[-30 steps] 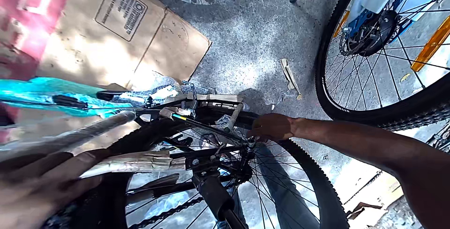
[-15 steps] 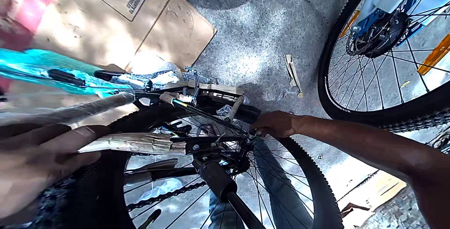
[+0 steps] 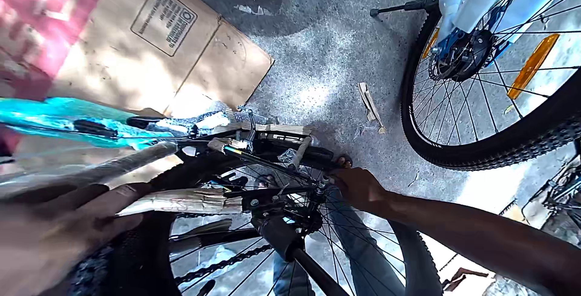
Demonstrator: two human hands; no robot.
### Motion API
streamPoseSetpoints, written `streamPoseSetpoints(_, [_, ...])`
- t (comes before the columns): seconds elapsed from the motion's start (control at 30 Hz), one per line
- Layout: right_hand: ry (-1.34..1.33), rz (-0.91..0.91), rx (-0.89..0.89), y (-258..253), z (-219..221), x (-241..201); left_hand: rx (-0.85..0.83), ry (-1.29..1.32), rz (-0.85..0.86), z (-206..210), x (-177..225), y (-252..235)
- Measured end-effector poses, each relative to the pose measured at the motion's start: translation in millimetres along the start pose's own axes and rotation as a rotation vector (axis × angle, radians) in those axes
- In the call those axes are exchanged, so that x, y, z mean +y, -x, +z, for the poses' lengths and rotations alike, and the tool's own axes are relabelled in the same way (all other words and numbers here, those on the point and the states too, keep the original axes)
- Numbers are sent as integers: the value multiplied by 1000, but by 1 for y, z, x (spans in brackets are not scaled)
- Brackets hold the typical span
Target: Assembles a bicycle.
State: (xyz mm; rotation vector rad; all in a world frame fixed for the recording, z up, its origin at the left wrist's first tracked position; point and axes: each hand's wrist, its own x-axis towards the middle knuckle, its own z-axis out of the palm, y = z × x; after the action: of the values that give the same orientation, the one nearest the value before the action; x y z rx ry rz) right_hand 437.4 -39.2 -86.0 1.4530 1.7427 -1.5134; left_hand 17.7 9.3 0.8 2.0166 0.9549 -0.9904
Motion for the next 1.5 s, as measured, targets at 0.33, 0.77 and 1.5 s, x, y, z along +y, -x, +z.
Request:
streamPoseSetpoints(0.33, [-88,-576,-176,-48,0,57,20,36,-92,11,2,-4])
streamPoseSetpoints(0.77, [91,48,-304,-21,-12,-26,-31,-198,125,-3,-11,5])
streamPoseSetpoints(1.5, [6,-634,-59,-52,17,65,-59,-126,82,-14,0,6])
